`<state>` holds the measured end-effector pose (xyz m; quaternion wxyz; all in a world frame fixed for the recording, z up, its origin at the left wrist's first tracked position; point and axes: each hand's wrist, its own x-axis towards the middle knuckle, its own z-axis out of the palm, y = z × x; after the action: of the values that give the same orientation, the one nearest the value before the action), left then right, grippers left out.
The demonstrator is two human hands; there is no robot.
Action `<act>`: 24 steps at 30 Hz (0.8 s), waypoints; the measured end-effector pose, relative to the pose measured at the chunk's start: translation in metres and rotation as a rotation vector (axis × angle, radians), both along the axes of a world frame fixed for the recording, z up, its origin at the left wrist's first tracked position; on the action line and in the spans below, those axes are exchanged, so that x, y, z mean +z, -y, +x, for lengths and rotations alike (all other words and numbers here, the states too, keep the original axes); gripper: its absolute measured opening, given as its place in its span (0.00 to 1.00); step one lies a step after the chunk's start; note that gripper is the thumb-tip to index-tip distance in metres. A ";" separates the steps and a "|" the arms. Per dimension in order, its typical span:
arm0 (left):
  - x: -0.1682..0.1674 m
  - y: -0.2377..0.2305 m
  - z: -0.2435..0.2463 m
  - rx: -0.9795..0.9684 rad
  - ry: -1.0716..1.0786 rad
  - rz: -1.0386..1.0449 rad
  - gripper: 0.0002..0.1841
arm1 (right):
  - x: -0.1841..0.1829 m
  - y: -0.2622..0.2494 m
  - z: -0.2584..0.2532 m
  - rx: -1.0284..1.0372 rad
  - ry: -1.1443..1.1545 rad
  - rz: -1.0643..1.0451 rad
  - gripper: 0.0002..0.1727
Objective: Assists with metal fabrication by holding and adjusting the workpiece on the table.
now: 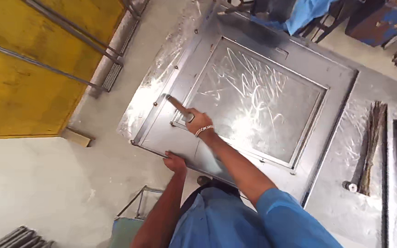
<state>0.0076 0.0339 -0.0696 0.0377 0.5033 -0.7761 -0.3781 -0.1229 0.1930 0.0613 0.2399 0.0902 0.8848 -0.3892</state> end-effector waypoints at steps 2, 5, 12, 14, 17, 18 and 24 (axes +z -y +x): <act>0.003 0.009 0.005 -0.052 -0.051 0.159 0.35 | -0.006 0.010 0.036 0.034 0.053 -0.066 0.31; 0.019 0.038 0.026 -0.165 0.056 0.490 0.43 | -0.019 0.019 0.078 0.082 0.043 -0.095 0.34; 0.057 0.131 0.113 -1.164 0.732 0.170 0.24 | 0.001 -0.007 0.100 0.037 0.031 -0.167 0.32; 0.064 0.151 0.141 -1.282 0.897 0.104 0.21 | 0.018 -0.020 0.104 0.063 0.046 -0.158 0.30; 0.076 0.167 0.174 -1.229 0.896 0.130 0.21 | 0.044 -0.047 0.111 0.082 0.045 -0.098 0.29; 0.081 0.172 0.184 -1.202 0.874 0.123 0.21 | 0.053 -0.056 0.116 0.082 0.044 -0.074 0.29; 0.080 0.205 0.227 -0.896 0.668 0.171 0.28 | 0.114 -0.092 0.146 0.081 0.038 0.124 0.32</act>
<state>0.2342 -0.1707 0.0104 -0.4151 0.2180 -0.8504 -0.2387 0.0235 0.2850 0.1756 0.2663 0.0765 0.9054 -0.3217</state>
